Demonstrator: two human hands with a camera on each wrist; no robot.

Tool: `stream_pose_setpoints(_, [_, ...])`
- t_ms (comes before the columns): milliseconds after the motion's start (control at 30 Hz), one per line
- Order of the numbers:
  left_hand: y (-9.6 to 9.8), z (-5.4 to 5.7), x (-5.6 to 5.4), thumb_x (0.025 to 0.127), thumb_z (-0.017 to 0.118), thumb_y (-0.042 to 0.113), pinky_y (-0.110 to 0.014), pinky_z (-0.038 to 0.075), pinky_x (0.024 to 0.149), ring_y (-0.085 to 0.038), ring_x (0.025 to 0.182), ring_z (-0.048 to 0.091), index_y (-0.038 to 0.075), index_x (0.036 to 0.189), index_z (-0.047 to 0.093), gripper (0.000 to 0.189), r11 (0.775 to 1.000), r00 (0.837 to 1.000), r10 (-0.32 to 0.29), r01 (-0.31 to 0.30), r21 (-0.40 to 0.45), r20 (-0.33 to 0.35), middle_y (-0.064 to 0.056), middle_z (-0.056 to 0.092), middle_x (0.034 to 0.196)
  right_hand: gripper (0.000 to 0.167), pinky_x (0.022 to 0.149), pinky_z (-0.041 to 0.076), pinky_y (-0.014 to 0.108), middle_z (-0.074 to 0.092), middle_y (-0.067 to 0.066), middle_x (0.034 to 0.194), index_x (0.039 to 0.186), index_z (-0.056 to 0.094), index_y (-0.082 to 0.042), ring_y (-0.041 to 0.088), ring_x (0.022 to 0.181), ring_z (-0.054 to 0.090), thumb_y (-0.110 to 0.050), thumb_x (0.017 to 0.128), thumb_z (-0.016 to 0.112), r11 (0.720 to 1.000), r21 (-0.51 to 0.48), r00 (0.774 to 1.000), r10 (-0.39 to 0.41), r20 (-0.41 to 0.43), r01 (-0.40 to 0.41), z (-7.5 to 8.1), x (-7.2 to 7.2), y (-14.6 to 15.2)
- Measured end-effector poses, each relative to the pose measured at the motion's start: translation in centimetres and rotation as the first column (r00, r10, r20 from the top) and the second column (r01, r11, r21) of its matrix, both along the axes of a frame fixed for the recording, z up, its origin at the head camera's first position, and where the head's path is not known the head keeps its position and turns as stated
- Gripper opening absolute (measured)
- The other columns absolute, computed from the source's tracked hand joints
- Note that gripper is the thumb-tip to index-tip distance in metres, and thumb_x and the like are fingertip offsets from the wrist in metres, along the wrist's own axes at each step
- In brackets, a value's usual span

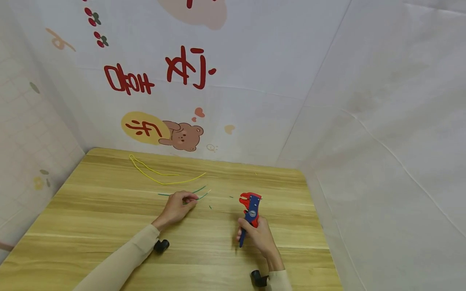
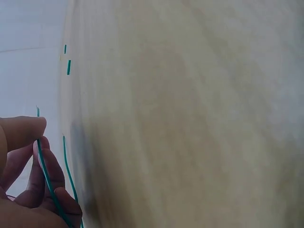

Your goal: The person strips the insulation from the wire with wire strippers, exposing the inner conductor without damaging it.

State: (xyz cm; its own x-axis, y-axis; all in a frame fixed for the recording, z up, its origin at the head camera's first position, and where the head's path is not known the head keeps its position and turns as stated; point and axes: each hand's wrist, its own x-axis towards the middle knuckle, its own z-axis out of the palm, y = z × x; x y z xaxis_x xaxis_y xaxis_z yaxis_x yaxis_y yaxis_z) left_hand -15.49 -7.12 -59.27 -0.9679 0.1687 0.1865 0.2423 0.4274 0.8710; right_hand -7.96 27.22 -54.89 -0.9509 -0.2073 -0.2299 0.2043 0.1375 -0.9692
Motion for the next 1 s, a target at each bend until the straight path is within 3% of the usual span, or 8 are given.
stream_pose_setpoints(33, [-0.1, -0.9, -0.3, 0.104, 0.081, 0.011, -0.033, 0.06, 0.084, -0.016, 0.09, 0.07, 0.006, 0.108, 0.086, 0.008, 1.0, 0.999, -0.015, 0.015, 0.01, -0.039, -0.005, 0.08, 0.099, 0.039, 0.078, 0.071, 0.045, 0.075, 0.008, 0.085, 0.124, 0.059, 0.006, 0.023, 0.074, 0.081, -0.03, 0.114, 0.071, 1.0, 0.002, 1.0, -0.001, 0.0, 0.001, 0.0, 0.0, 0.0])
stream_pose_setpoints(133, [-0.3, -1.8, -0.6, 0.104, 0.081, 0.013, -0.032, 0.059, 0.081, -0.016, 0.088, 0.069, 0.006, 0.107, 0.086, 0.009, 0.999, 0.996, -0.034, 0.036, 0.033, -0.083, -0.005, 0.079, 0.097, 0.04, 0.079, 0.071, 0.045, 0.075, 0.009, 0.086, 0.125, 0.058, 0.005, 0.023, 0.075, 0.081, -0.031, 0.113, 0.071, 1.0, 0.004, 1.0, -0.007, 0.005, 0.007, 0.1, -0.1, 0.1])
stream_pose_setpoints(167, [-0.1, -1.1, -0.4, 0.102, 0.082, 0.008, -0.034, 0.059, 0.079, -0.017, 0.086, 0.069, 0.004, 0.106, 0.086, 0.007, 0.999, 0.998, -0.02, 0.022, 0.024, -0.061, -0.006, 0.079, 0.095, 0.04, 0.079, 0.071, 0.045, 0.075, 0.009, 0.087, 0.125, 0.058, 0.006, 0.023, 0.075, 0.081, -0.031, 0.113, 0.071, 1.0, 0.006, 1.0, -0.009, 0.007, 0.009, 0.1, -0.1, 0.1])
stream_pose_setpoints(200, [-0.2, -1.5, -0.6, 0.102, 0.082, 0.009, -0.032, 0.058, 0.079, -0.017, 0.086, 0.068, 0.005, 0.105, 0.086, 0.007, 0.999, 0.997, -0.022, 0.024, 0.025, -0.07, -0.006, 0.079, 0.095, 0.041, 0.079, 0.071, 0.045, 0.075, 0.009, 0.087, 0.125, 0.058, 0.006, 0.024, 0.075, 0.081, -0.03, 0.113, 0.071, 1.0, 0.005, 1.0, -0.011, 0.008, 0.011, 0.1, -0.1, 0.2])
stream_pose_setpoints(233, [-0.2, -2.3, -1.0, 0.102, 0.082, 0.01, -0.03, 0.057, 0.077, -0.016, 0.084, 0.067, 0.006, 0.105, 0.086, 0.006, 0.999, 0.996, -0.024, 0.026, 0.023, -0.09, -0.005, 0.078, 0.094, 0.041, 0.079, 0.071, 0.045, 0.075, 0.009, 0.087, 0.125, 0.058, 0.007, 0.024, 0.076, 0.081, -0.03, 0.113, 0.071, 1.0, 0.006, 1.0, -0.012, 0.008, 0.012, 0.1, -0.1, 0.2])
stream_pose_setpoints(433, [-0.1, -5.2, -2.4, 0.101, 0.085, 0.014, -0.026, 0.053, 0.074, -0.012, 0.082, 0.065, 0.013, 0.103, 0.087, 0.003, 0.999, 0.995, -0.014, 0.01, -0.035, -0.095, 0.001, 0.077, 0.092, 0.038, 0.08, 0.071, 0.047, 0.074, 0.009, 0.087, 0.124, 0.059, 0.005, 0.024, 0.076, 0.081, -0.03, 0.113, 0.072, 1.0, 0.011, 1.0, -0.025, 0.007, 0.025, 0.0, -0.1, 0.5])
stream_pose_setpoints(667, [0.4, -5.9, -2.9, 0.099, 0.086, 0.011, -0.024, 0.054, 0.076, -0.007, 0.083, 0.065, 0.021, 0.1, 0.088, 0.011, 0.994, 0.997, 0.018, -0.025, -0.106, -0.069, 0.008, 0.075, 0.09, 0.037, 0.082, 0.071, 0.049, 0.075, 0.009, 0.087, 0.126, 0.059, 0.002, 0.024, 0.076, 0.081, -0.03, 0.113, 0.072, 0.999, 0.014, 0.998, -0.048, 0.029, 0.048, -0.3, 0.0, 0.7])
stream_pose_setpoints(1000, [0.5, -5.6, -2.9, 0.098, 0.087, 0.011, -0.028, 0.055, 0.075, -0.01, 0.083, 0.065, 0.018, 0.1, 0.088, 0.007, 0.995, 0.997, 0.006, -0.013, -0.101, -0.075, 0.004, 0.076, 0.09, 0.037, 0.087, 0.071, 0.046, 0.076, 0.011, 0.091, 0.129, 0.058, 0.001, 0.032, 0.084, 0.084, -0.03, 0.113, 0.072, 0.993, 0.029, 0.993, -0.112, 0.041, 0.111, -0.3, -0.1, 1.4])
